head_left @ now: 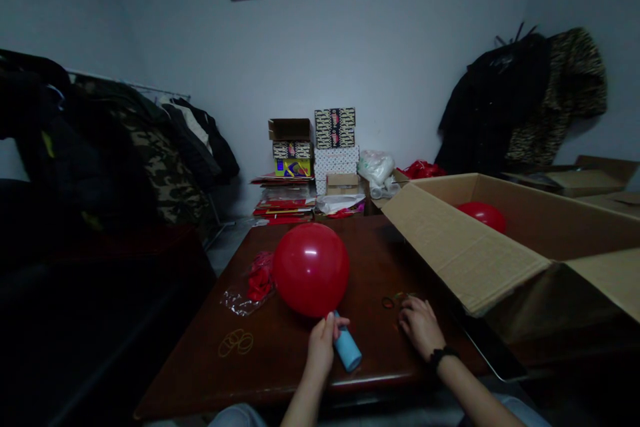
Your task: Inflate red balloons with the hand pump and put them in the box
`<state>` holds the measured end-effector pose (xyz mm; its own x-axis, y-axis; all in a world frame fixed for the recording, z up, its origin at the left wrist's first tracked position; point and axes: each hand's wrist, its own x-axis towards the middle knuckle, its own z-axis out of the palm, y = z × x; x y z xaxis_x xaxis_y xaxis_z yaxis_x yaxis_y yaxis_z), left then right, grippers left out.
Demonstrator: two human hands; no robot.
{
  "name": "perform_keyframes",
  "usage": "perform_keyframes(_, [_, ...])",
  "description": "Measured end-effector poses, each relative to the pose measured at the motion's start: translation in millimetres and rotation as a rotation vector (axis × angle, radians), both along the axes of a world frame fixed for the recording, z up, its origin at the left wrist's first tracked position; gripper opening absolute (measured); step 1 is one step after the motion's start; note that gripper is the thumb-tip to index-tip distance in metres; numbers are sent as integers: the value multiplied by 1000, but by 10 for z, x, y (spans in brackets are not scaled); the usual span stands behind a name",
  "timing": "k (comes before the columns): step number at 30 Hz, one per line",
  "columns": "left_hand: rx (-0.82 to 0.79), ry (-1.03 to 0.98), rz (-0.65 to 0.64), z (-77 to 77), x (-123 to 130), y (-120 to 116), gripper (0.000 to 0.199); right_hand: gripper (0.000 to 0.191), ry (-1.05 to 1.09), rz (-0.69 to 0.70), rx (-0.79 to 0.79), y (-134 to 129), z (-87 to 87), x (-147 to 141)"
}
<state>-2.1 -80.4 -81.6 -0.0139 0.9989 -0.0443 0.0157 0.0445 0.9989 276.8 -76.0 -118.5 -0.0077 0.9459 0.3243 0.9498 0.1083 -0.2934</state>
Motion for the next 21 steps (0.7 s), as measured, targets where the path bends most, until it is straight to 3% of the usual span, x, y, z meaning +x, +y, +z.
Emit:
perform_keyframes(7, [10,-68,10,45,3,-35,67,19,6,15,-41,78,66,-144])
perform_keyframes(13, [-38,-144,28,76,36,-29,65,14,2,51,-61,286,216,-499])
perform_keyframes(18, [-31,-140,31,66,38,-28,63,11,9,-4,-57,435,174,-781])
perform_keyframes(21, [-39,-138,30,44,22,-16,64,21,34,-1,-36,452,144,-862])
